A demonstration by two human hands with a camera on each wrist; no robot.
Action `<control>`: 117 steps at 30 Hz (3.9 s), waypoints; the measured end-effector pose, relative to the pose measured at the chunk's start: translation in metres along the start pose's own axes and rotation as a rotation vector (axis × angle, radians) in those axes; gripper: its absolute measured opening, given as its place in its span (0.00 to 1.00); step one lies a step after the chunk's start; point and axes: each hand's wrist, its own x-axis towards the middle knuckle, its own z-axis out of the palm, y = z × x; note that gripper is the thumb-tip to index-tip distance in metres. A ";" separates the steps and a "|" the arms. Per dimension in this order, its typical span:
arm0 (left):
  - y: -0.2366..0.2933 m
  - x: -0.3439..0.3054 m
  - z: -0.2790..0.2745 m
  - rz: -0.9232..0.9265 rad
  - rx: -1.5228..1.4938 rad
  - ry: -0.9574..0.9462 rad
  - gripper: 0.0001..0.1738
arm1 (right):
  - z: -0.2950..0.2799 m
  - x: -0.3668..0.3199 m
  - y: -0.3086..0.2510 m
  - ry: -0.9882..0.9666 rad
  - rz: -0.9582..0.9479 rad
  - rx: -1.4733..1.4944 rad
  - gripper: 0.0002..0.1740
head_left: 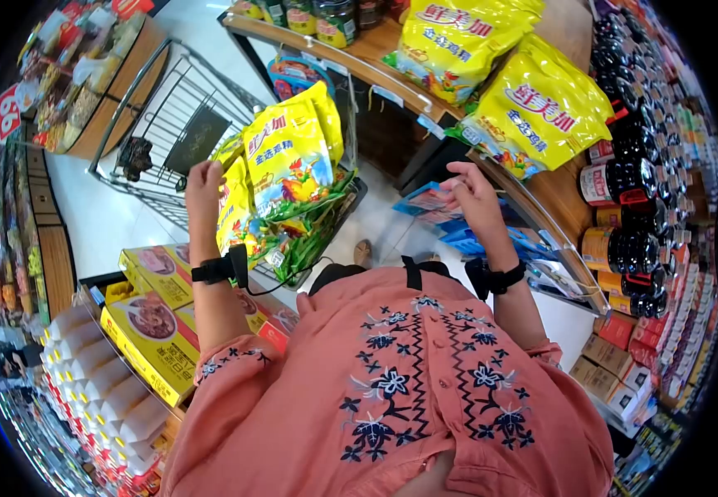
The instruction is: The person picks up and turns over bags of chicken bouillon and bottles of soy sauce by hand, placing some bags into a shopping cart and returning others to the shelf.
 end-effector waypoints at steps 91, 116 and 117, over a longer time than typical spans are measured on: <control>0.255 -0.107 0.192 -0.022 -0.839 -1.127 0.26 | -0.044 -0.070 -0.067 0.058 -0.163 0.776 0.26; 0.303 -0.154 0.299 0.387 -0.369 -1.631 0.43 | -0.127 -0.156 -0.048 0.526 -0.341 0.947 0.26; 0.305 -0.156 0.303 0.472 -0.266 -1.637 0.44 | -0.133 -0.159 -0.050 0.524 -0.344 0.946 0.26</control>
